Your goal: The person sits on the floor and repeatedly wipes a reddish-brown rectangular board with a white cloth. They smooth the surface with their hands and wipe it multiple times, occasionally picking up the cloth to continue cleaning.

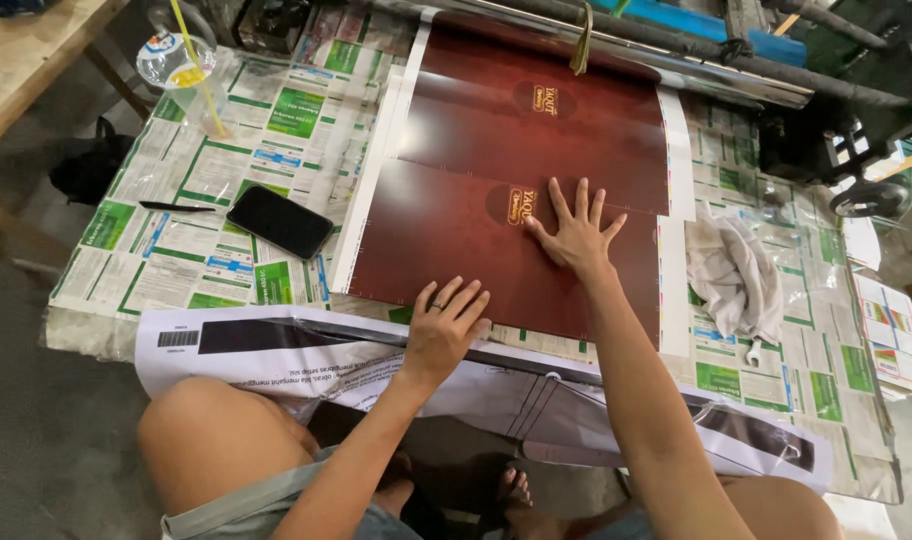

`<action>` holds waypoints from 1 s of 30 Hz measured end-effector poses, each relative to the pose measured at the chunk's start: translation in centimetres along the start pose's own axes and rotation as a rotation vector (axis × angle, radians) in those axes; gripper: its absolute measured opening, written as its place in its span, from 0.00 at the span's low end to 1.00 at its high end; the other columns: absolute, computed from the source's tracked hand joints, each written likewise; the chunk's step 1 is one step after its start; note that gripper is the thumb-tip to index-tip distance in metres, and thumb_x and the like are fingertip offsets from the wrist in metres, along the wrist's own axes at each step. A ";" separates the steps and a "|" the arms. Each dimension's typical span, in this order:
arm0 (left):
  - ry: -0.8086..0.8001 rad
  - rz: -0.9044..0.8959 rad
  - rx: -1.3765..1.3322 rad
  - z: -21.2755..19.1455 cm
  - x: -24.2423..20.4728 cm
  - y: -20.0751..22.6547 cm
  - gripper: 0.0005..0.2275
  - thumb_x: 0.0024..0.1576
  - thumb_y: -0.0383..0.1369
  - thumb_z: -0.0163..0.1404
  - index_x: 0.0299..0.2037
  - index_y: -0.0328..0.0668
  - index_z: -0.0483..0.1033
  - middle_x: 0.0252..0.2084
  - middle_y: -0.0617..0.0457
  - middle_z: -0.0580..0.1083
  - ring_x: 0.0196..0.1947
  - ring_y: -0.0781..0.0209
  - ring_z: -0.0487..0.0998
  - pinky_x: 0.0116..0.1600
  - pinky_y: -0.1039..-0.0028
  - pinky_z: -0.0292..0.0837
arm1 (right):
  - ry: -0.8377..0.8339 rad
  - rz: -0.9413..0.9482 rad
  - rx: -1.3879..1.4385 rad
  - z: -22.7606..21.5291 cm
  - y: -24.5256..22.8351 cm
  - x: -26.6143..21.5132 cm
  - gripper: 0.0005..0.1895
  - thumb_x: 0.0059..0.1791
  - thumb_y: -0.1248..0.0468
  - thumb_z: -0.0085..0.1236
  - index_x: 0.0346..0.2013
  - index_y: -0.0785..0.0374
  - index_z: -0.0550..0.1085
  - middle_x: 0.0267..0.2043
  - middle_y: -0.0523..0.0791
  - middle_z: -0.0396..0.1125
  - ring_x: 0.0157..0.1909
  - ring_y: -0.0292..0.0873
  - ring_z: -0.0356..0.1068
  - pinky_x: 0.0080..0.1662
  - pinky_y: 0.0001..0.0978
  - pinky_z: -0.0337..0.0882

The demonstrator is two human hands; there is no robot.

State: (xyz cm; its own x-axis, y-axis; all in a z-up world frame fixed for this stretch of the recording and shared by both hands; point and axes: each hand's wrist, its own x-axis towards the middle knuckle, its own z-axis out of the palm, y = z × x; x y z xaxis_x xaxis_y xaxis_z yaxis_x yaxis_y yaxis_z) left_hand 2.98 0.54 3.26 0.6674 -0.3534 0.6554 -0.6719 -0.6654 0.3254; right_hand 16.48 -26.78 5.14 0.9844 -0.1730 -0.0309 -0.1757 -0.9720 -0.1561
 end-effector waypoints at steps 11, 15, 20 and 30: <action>-0.033 0.038 0.011 1.0 0.1 -0.8 0.16 0.59 0.41 0.55 0.52 0.43 0.81 0.56 0.50 0.78 0.58 0.51 0.76 0.62 0.57 0.67 | 0.073 -0.134 0.009 1.6 -0.5 -5.5 0.47 0.50 0.28 0.37 0.79 0.37 0.42 0.82 0.54 0.26 0.81 0.64 0.24 0.67 0.80 0.25; -0.002 0.027 0.048 1.3 -0.1 -0.7 0.15 0.61 0.41 0.55 0.52 0.42 0.81 0.56 0.50 0.79 0.58 0.51 0.77 0.63 0.57 0.66 | 0.043 -0.404 -0.002 -0.6 -2.7 -17.2 0.46 0.46 0.36 0.53 0.74 0.43 0.48 0.78 0.55 0.34 0.78 0.62 0.31 0.66 0.73 0.33; 0.217 0.116 0.160 2.1 -3.1 0.7 0.14 0.67 0.39 0.53 0.62 0.55 0.75 0.66 0.57 0.69 0.69 0.57 0.66 0.74 0.54 0.56 | 0.168 -0.296 -0.082 -4.4 -2.7 -20.1 0.34 0.53 0.71 0.48 0.71 0.38 0.64 0.75 0.43 0.56 0.77 0.46 0.52 0.73 0.60 0.48; -0.030 0.088 0.096 2.3 -4.3 1.1 0.24 0.63 0.43 0.50 0.70 0.53 0.66 0.69 0.50 0.65 0.72 0.51 0.60 0.75 0.49 0.49 | 0.387 -0.147 0.002 2.5 -3.7 -21.6 0.35 0.49 0.47 0.54 0.72 0.39 0.59 0.78 0.55 0.43 0.78 0.66 0.35 0.65 0.78 0.28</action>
State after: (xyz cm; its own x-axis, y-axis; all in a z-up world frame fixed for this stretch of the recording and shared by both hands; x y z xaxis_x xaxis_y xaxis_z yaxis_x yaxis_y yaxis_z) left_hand 0.06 -0.18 -0.75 0.6179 -0.4319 0.6570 -0.6954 -0.6901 0.2004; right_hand -4.11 -19.04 3.95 0.9273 -0.0795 0.3657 -0.0324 -0.9905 -0.1334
